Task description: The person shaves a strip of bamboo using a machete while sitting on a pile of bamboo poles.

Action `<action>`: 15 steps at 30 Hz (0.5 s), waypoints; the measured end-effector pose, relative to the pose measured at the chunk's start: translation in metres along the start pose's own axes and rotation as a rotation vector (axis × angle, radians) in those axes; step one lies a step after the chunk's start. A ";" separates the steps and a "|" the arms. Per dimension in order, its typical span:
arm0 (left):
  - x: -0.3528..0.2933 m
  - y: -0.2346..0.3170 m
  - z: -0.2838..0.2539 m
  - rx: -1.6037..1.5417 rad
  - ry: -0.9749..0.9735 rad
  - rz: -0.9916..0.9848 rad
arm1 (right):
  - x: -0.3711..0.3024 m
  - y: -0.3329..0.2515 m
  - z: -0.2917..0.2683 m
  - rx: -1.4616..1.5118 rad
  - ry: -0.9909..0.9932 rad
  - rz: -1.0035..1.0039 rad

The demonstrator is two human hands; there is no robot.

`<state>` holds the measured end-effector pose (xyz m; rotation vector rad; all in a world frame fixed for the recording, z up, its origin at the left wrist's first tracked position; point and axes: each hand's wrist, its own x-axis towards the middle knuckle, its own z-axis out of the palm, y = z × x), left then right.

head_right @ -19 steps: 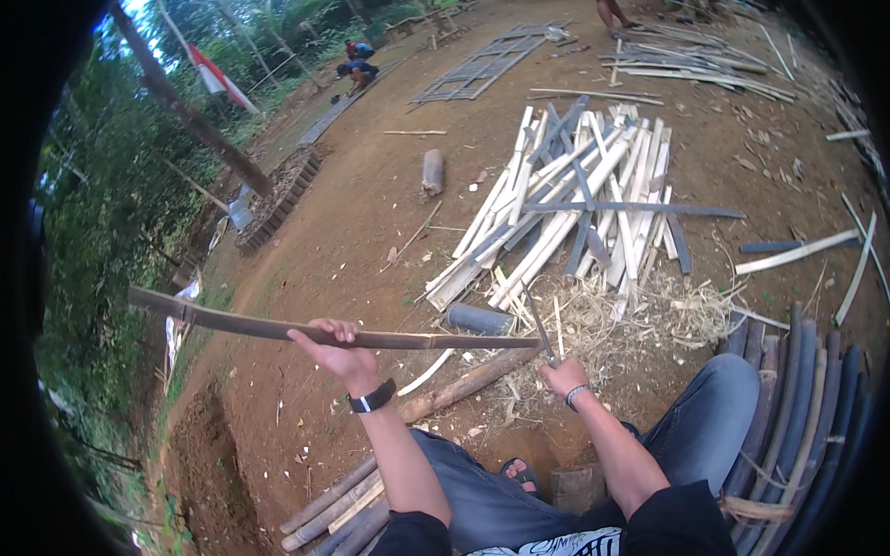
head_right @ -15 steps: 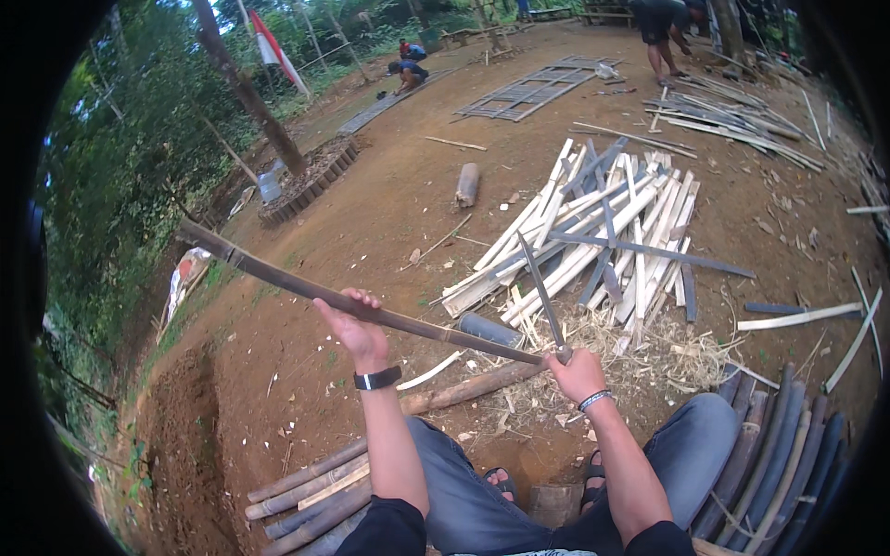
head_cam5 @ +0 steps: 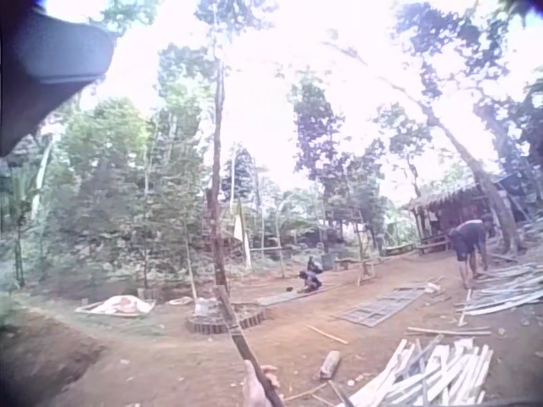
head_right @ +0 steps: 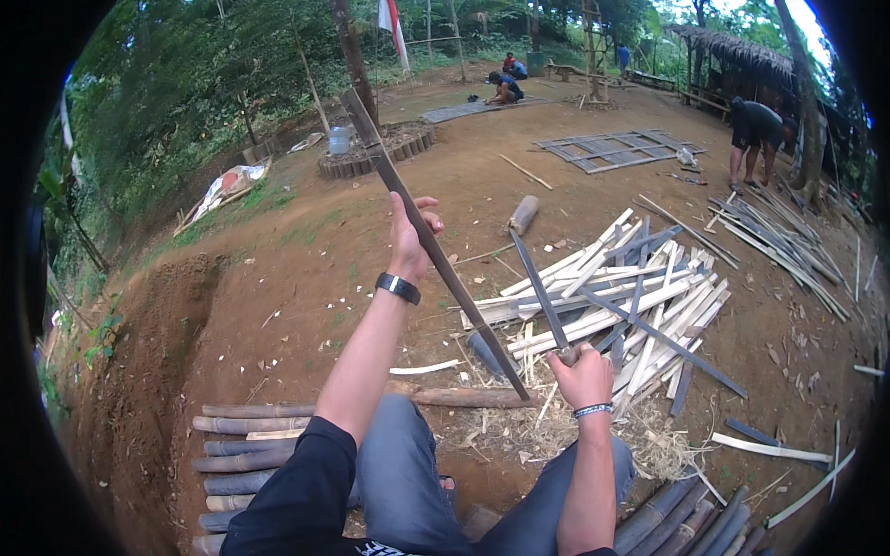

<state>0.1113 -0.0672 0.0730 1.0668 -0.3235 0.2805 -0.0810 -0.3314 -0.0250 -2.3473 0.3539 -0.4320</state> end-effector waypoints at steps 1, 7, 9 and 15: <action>0.002 0.003 0.004 -0.015 -0.006 -0.011 | 0.002 -0.003 0.006 0.072 0.024 -0.008; 0.015 0.002 0.021 0.049 -0.054 -0.009 | 0.006 0.006 0.013 0.085 0.031 -0.019; 0.019 0.009 0.024 0.066 -0.022 0.023 | 0.002 0.007 0.014 0.032 0.042 -0.031; 0.011 0.064 0.069 0.017 -0.108 0.051 | -0.001 0.020 -0.004 0.099 0.089 -0.040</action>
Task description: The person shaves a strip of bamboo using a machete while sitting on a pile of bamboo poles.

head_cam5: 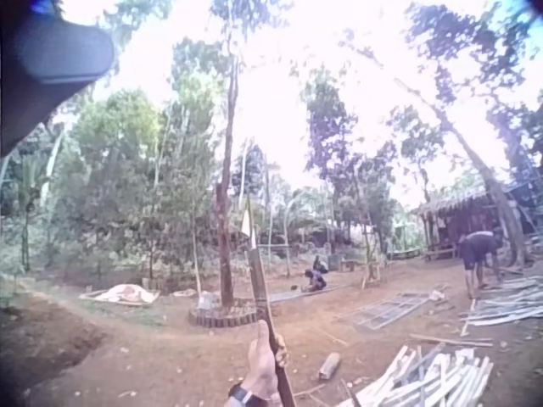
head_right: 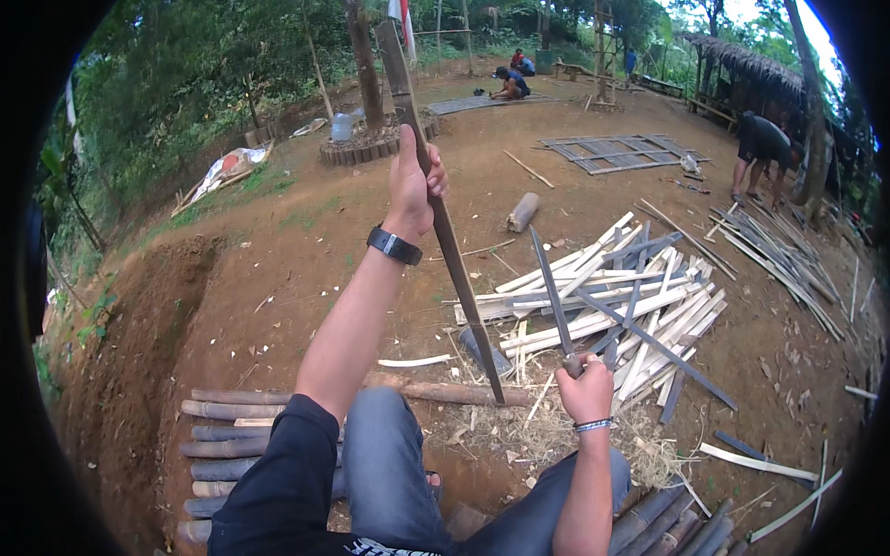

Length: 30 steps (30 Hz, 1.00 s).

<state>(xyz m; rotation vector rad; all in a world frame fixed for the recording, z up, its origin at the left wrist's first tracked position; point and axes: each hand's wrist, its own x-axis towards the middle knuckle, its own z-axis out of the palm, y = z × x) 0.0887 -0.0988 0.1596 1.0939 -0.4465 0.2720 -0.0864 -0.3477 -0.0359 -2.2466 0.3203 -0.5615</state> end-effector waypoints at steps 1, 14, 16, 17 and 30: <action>-0.003 -0.001 -0.003 -0.001 -0.009 0.004 | -0.002 0.001 0.002 0.012 -0.003 0.000; 0.003 -0.039 -0.004 0.065 0.053 0.095 | -0.027 -0.015 0.012 0.381 -0.352 0.115; 0.003 -0.041 0.001 0.061 0.037 0.112 | -0.037 -0.018 0.023 0.507 -0.424 0.198; 0.004 -0.041 0.004 0.057 0.021 0.116 | -0.040 -0.021 0.029 0.539 -0.431 0.201; -0.003 -0.045 0.005 0.075 0.050 0.153 | -0.072 -0.043 0.082 0.639 -0.490 0.311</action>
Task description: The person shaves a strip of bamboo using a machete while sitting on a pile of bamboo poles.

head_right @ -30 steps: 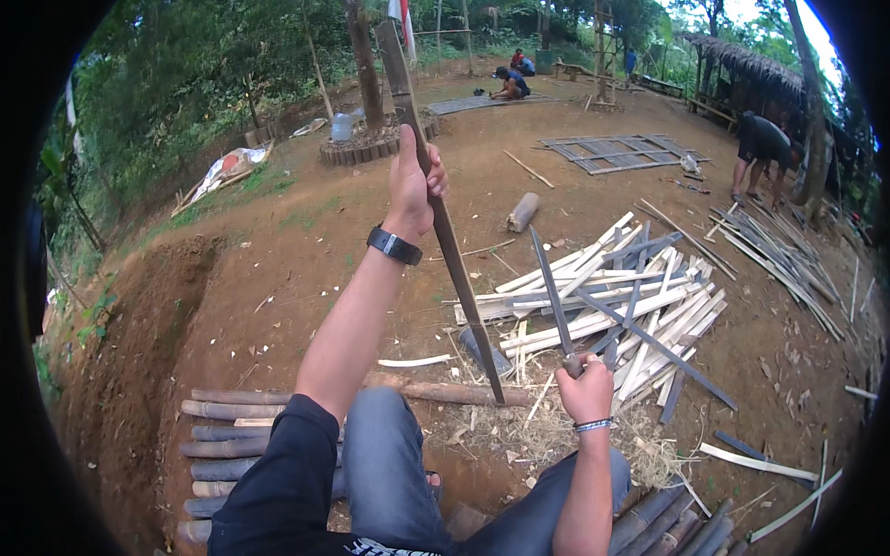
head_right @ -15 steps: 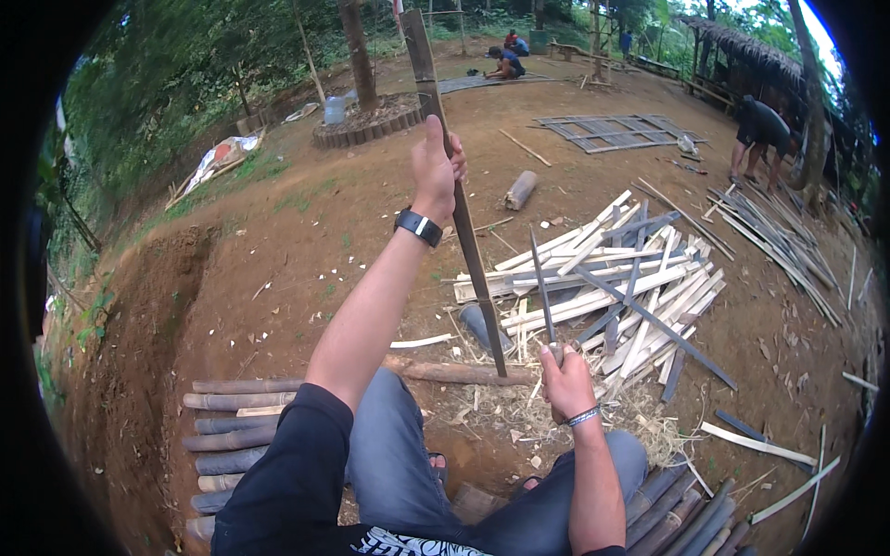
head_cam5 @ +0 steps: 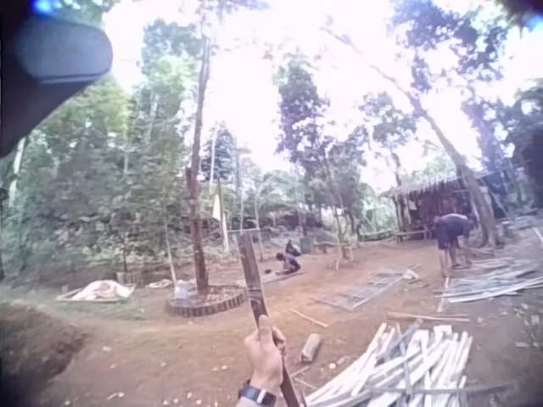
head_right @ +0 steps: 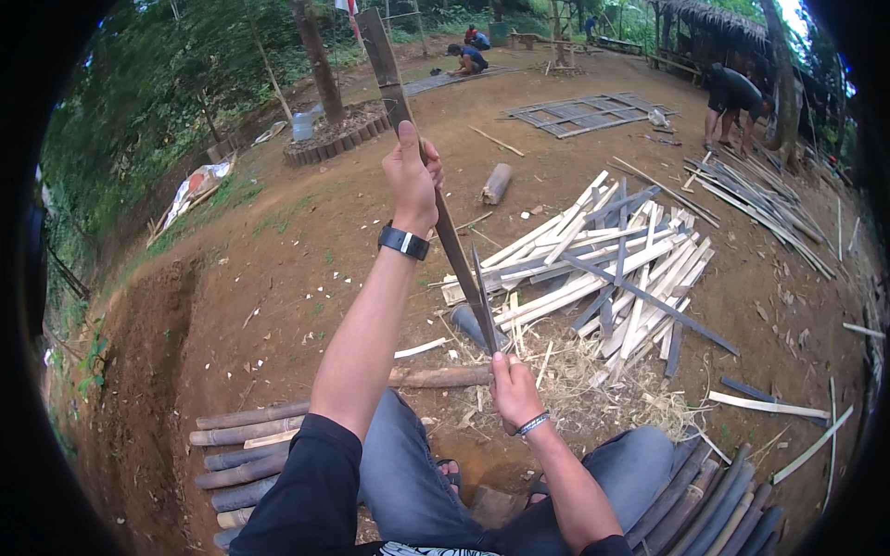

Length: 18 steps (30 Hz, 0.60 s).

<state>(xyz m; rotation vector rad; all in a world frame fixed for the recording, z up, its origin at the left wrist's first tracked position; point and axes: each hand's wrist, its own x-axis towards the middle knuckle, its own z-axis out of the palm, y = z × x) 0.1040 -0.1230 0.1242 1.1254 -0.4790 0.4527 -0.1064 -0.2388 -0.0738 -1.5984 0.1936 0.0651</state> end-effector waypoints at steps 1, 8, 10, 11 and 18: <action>-0.001 0.002 0.002 0.006 -0.008 0.007 | -0.001 -0.002 0.001 -0.046 0.009 -0.059; -0.004 0.007 0.002 0.008 -0.004 -0.021 | 0.005 0.009 -0.002 -0.008 -0.005 0.053; -0.010 0.007 0.002 0.003 0.018 -0.014 | -0.005 -0.004 0.004 -0.024 0.016 0.015; -0.011 0.007 0.003 0.002 0.030 -0.011 | -0.002 0.000 0.005 0.006 0.005 -0.010; -0.011 0.009 0.005 -0.007 0.025 -0.006 | 0.003 -0.010 -0.002 0.208 -0.064 0.048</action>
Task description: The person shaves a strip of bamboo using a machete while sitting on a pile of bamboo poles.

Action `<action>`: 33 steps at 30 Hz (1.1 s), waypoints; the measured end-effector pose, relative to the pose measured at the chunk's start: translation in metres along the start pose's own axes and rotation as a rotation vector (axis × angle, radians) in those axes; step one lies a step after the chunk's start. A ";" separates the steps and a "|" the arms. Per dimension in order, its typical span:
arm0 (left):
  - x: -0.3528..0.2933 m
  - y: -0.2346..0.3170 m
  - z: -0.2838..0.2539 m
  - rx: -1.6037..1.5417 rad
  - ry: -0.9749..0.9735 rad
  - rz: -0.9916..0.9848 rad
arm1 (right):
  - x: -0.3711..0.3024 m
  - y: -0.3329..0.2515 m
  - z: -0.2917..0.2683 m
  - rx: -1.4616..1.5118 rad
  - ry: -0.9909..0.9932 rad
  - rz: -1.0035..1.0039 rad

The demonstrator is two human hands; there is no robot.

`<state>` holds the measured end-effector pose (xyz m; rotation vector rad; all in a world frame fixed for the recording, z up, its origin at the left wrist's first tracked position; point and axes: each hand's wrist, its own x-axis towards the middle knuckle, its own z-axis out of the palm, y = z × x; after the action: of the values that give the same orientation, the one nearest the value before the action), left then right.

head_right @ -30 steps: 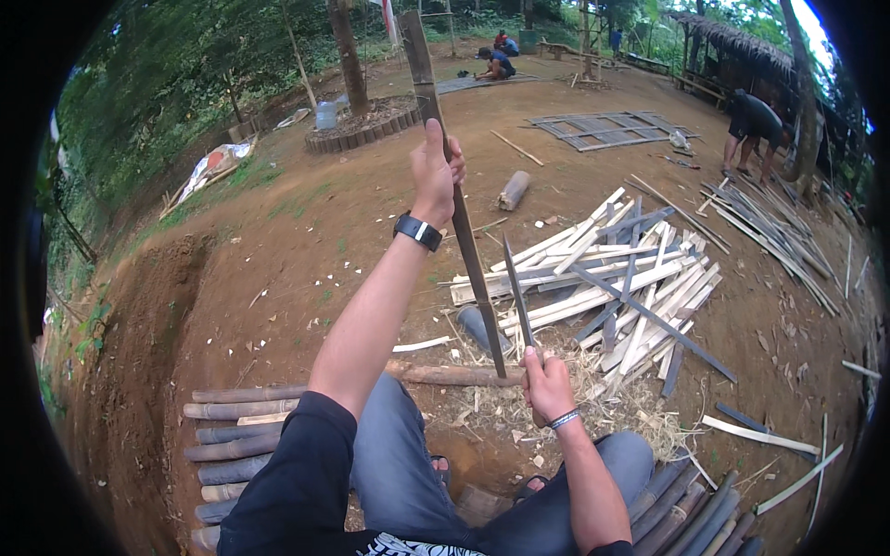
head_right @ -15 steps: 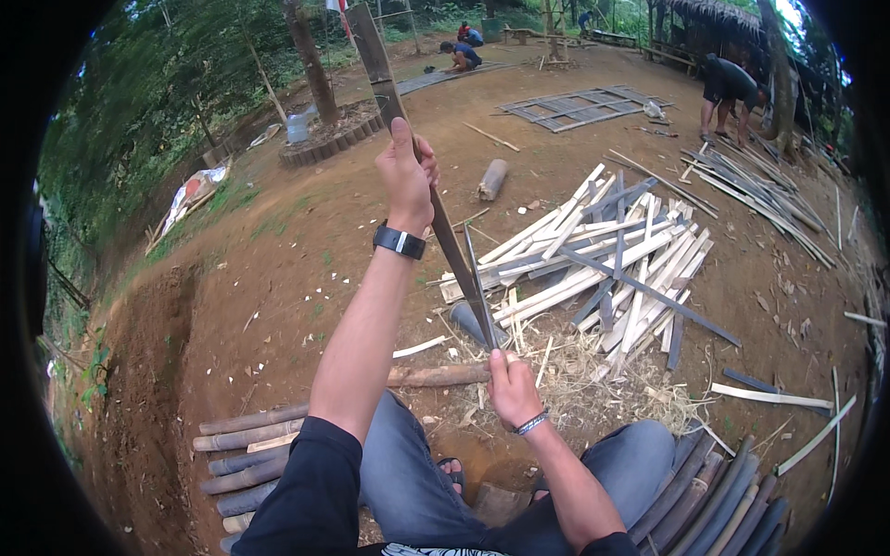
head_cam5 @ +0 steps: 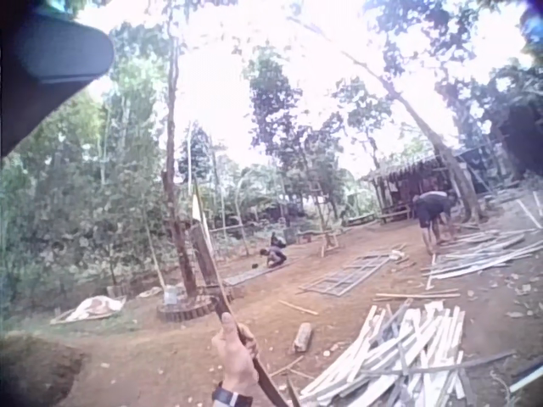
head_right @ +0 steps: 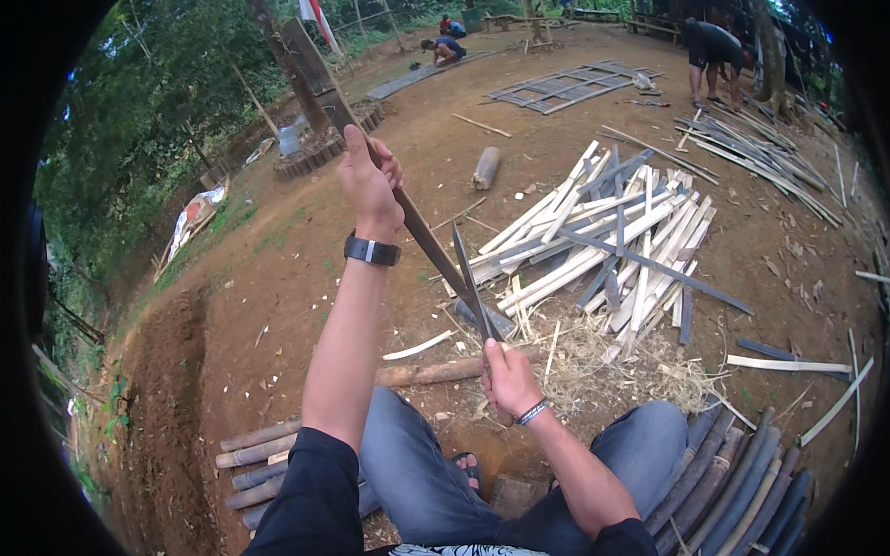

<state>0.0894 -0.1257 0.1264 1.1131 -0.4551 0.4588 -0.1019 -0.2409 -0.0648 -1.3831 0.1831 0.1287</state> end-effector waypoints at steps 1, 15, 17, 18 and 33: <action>-0.001 0.000 0.001 0.008 0.001 0.009 | -0.006 -0.008 0.006 0.003 -0.014 -0.058; -0.001 -0.002 0.014 0.084 0.070 0.050 | -0.010 0.018 -0.005 -0.127 0.052 -0.135; -0.001 -0.002 0.017 0.095 0.081 0.071 | -0.011 0.021 -0.004 -0.099 0.027 -0.180; -0.001 -0.003 0.020 0.097 0.087 0.085 | -0.010 0.019 -0.005 -0.110 0.031 -0.202; -0.027 0.000 0.045 0.135 0.072 0.079 | -0.014 0.013 -0.009 -0.247 0.105 -0.221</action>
<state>0.0617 -0.1703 0.1278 1.2075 -0.4102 0.6044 -0.1184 -0.2472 -0.0758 -1.6479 0.1023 -0.1091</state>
